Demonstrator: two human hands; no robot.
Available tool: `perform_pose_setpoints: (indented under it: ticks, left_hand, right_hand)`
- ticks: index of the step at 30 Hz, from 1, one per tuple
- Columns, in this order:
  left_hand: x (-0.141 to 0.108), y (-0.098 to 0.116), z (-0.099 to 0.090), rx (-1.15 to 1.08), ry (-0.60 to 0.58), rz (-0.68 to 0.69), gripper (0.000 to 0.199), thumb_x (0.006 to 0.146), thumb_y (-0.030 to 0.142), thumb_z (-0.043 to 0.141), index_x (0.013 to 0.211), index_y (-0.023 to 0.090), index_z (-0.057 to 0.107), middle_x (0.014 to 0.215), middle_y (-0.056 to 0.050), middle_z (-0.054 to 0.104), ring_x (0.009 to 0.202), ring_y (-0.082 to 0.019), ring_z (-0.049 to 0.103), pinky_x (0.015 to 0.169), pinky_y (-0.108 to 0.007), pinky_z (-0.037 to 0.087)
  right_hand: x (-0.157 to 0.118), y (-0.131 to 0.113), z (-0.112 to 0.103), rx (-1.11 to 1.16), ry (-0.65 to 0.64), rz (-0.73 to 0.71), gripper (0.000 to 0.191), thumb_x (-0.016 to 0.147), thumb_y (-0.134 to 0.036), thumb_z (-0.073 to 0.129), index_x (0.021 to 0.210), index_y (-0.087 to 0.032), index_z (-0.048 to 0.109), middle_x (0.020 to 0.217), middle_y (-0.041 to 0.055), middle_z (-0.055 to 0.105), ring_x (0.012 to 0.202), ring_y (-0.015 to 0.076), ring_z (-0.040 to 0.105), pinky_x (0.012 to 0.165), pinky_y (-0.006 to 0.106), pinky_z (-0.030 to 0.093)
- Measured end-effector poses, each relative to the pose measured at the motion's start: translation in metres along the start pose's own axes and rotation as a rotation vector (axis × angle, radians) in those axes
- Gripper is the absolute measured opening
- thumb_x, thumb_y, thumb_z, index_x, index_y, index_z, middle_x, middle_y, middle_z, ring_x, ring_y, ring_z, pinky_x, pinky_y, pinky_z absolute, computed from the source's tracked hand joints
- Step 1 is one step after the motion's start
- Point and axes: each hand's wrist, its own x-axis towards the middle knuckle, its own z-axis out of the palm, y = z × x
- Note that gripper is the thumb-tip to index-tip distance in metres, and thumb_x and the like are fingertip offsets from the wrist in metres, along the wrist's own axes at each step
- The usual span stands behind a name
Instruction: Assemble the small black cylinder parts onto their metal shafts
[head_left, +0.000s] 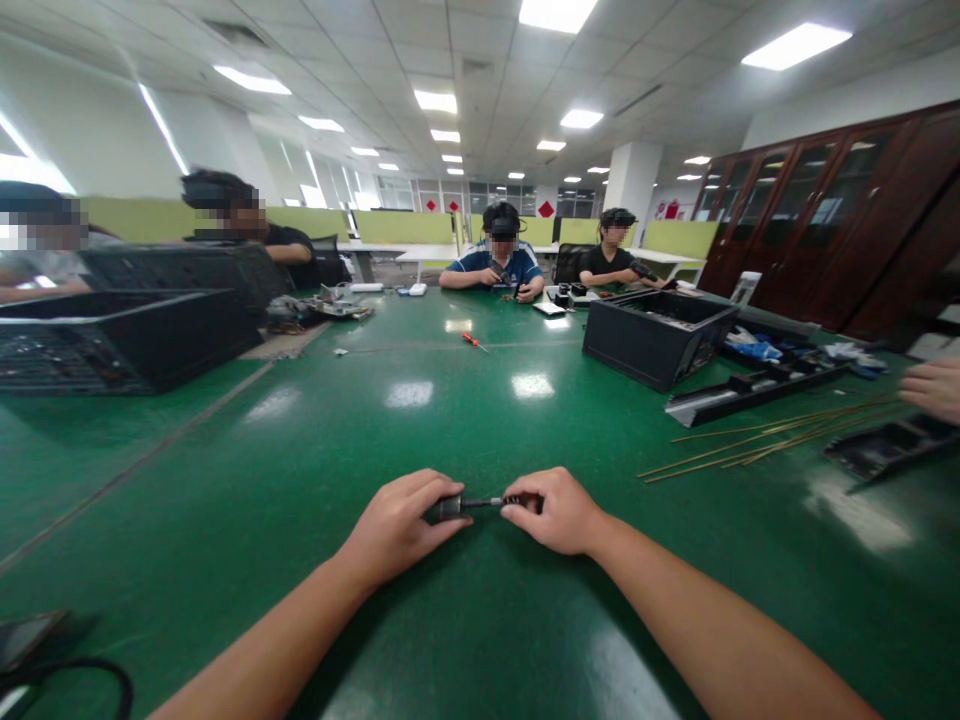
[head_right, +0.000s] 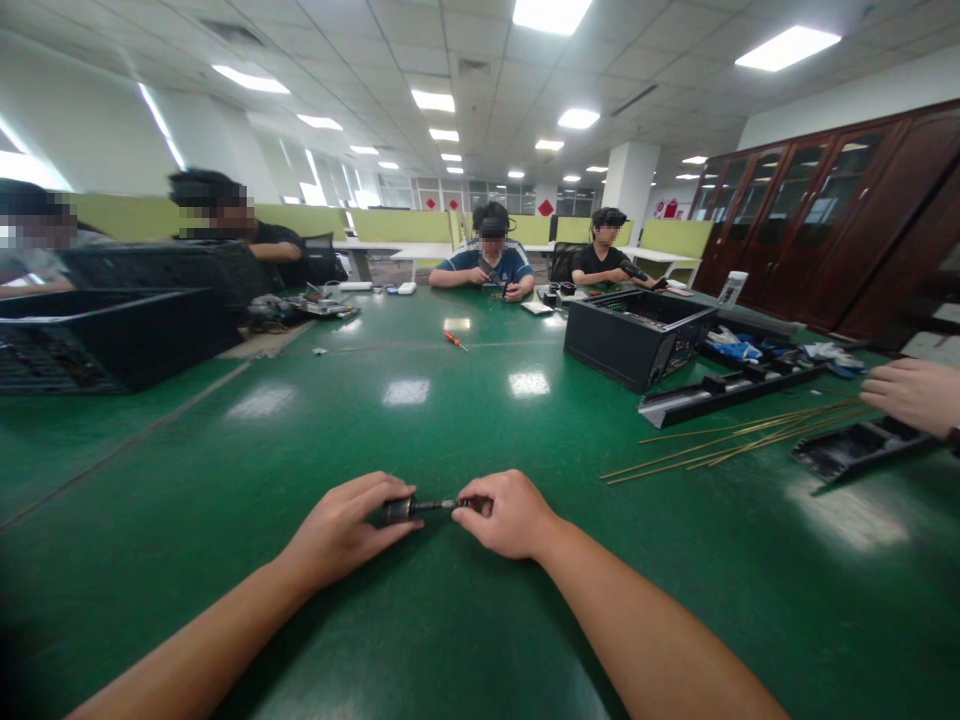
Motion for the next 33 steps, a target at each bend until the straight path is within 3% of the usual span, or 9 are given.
perform_pose_setpoints:
  ticks: [13, 17, 21, 24, 27, 29, 33]
  left_hand:
    - [0.0, -0.005, -0.004, 0.028, 0.033, -0.051, 0.025, 0.084, 0.037, 0.068, 0.102, 0.02, 0.064, 0.091, -0.004, 0.071, 0.082, -0.017, 0.069, 0.077, -0.028, 0.055]
    - [-0.001, -0.024, -0.008, 0.097, 0.077, -0.283, 0.034, 0.084, 0.046, 0.064, 0.107, 0.022, 0.062, 0.097, -0.006, 0.073, 0.086, -0.021, 0.07, 0.08, -0.032, 0.055]
    - [-0.008, -0.061, -0.02, 0.157, 0.146, -0.644, 0.044, 0.09, 0.046, 0.053, 0.123, 0.018, 0.053, 0.104, -0.011, 0.071, 0.091, -0.026, 0.069, 0.08, -0.034, 0.053]
    - [-0.018, -0.089, -0.037, 0.218, 0.196, -0.805, 0.043, 0.091, 0.041, 0.048, 0.125, 0.015, 0.053, 0.107, -0.012, 0.069, 0.096, -0.027, 0.067, 0.082, -0.035, 0.051]
    - [-0.033, -0.109, -0.057, 0.254, 0.224, -0.927, 0.032, 0.09, 0.04, 0.049, 0.107, 0.015, 0.061, 0.081, -0.005, 0.067, 0.075, -0.025, 0.064, 0.068, -0.032, 0.049]
    - [-0.043, -0.119, -0.068, 0.278, 0.264, -1.018, 0.025, 0.087, 0.039, 0.053, 0.092, 0.016, 0.062, 0.062, -0.001, 0.057, 0.058, -0.022, 0.057, 0.057, -0.029, 0.045]
    - [-0.058, -0.134, -0.078, 0.29, 0.353, -1.16, 0.018, 0.078, 0.034, 0.061, 0.077, 0.017, 0.057, 0.049, 0.004, 0.042, 0.045, -0.017, 0.041, 0.05, -0.028, 0.037]
  right_hand:
    - [0.0, -0.001, -0.001, -0.016, -0.008, 0.008, 0.015, 0.084, -0.03, 0.066, 0.091, -0.019, 0.075, 0.071, 0.0004, 0.069, 0.059, 0.0112, 0.059, 0.06, 0.021, 0.043]
    - [0.0, -0.002, -0.002, -0.024, -0.022, 0.011, 0.016, 0.084, -0.03, 0.066, 0.093, -0.02, 0.075, 0.073, 0.0008, 0.07, 0.061, 0.0118, 0.061, 0.061, 0.021, 0.043]
    - [0.0, -0.003, -0.002, -0.043, -0.036, 0.003, 0.017, 0.084, -0.031, 0.066, 0.094, -0.021, 0.075, 0.075, 0.0008, 0.071, 0.063, 0.0122, 0.061, 0.063, 0.022, 0.044]
    - [0.0, -0.002, -0.001, -0.052, -0.035, -0.008, 0.017, 0.084, -0.031, 0.066, 0.095, -0.021, 0.075, 0.077, 0.0008, 0.072, 0.064, 0.012, 0.061, 0.063, 0.021, 0.044]
    - [0.0, -0.002, -0.001, -0.06, -0.027, -0.016, 0.017, 0.084, -0.031, 0.066, 0.094, -0.021, 0.076, 0.076, 0.0006, 0.072, 0.063, 0.012, 0.061, 0.064, 0.022, 0.043]
    - [0.0, -0.002, -0.001, -0.061, -0.029, -0.019, 0.016, 0.084, -0.031, 0.066, 0.093, -0.021, 0.076, 0.075, 0.0005, 0.072, 0.063, 0.012, 0.061, 0.064, 0.022, 0.043]
    - [-0.001, -0.003, -0.002, -0.057, -0.03, -0.013, 0.017, 0.084, -0.031, 0.066, 0.094, -0.021, 0.075, 0.075, 0.0005, 0.071, 0.063, 0.0123, 0.061, 0.064, 0.022, 0.043]
